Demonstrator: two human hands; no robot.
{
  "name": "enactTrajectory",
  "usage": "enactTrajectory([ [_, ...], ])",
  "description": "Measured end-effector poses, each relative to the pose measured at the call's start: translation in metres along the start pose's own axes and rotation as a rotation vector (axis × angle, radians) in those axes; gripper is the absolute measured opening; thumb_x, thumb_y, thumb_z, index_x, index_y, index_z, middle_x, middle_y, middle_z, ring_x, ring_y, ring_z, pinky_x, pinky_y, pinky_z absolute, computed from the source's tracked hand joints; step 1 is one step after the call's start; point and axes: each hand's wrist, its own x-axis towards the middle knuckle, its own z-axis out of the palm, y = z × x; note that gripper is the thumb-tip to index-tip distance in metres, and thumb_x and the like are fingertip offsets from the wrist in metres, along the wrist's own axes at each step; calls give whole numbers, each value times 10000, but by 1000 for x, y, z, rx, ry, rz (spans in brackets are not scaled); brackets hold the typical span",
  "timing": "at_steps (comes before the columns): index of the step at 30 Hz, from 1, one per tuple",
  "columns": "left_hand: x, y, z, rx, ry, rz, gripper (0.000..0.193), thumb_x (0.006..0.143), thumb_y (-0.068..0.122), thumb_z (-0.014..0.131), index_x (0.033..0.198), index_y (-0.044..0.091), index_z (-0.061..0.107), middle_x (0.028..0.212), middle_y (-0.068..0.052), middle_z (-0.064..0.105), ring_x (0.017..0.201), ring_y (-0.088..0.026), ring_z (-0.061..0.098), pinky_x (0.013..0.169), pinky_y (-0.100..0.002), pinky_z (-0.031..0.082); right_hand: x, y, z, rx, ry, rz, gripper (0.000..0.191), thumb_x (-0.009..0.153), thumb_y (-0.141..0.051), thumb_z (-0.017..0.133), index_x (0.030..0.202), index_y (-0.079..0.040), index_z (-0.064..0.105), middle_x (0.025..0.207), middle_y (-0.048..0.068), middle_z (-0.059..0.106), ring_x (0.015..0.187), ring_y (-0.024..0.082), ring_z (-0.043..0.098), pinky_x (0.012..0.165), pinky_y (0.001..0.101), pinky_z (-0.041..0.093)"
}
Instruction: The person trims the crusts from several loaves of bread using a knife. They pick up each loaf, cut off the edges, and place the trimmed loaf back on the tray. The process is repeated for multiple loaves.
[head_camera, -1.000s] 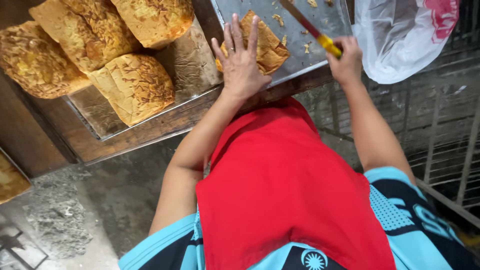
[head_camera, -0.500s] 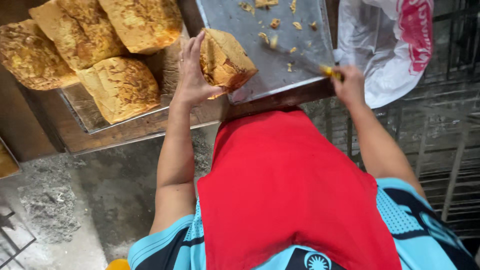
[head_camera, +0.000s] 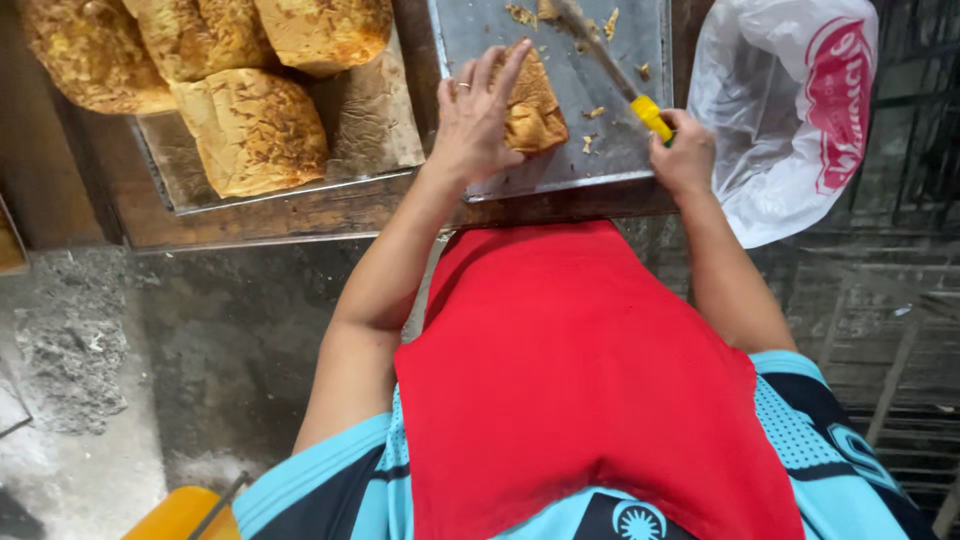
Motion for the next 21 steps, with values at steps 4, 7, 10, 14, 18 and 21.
enactTrajectory([
  [4,-10,-22,18,-117,112,-23,1419,467,541,1020,1561,191,187,1595,-171,277,1468,-369,287,1158,-687,134,6,-36,-32,109,-30,26,334,897,-139,842,1174,-8,711,1036,188,733,914,326,731,825,402,559],
  [7,-28,-51,32,-349,357,-121,1010,850,398,968,1579,109,331,1560,-146,462,1460,-336,396,1225,-555,267,3,-78,-55,132,-49,-101,302,965,-114,806,1233,-15,707,1067,183,716,937,334,706,824,395,545],
  [10,-33,-67,49,-644,396,-228,530,950,229,804,1410,81,586,1386,-108,643,1330,-267,605,1167,-377,489,8,-115,-67,36,-123,-143,289,997,-126,769,1270,-43,718,1042,156,698,894,343,681,788,422,530],
  [14,-28,-74,65,-820,474,-168,434,935,151,784,1320,20,633,1313,-129,672,1234,-257,670,1080,-339,523,21,-144,-62,-140,-128,-251,271,1003,-193,765,1244,-78,723,1058,111,701,921,343,682,765,444,528],
  [18,-24,-74,68,-818,496,-147,420,920,132,795,1294,15,645,1290,-134,677,1221,-248,673,1071,-338,527,20,-147,-73,-224,-128,-277,273,1022,-212,768,1264,-93,725,1059,99,696,926,330,679,774,440,528],
  [21,-23,-72,65,-853,528,-108,424,921,134,782,1303,24,634,1306,-139,661,1239,-265,655,1087,-357,515,12,-138,-94,-285,-107,-291,301,1015,-222,784,1285,-101,730,1045,96,690,926,320,678,782,439,527],
])
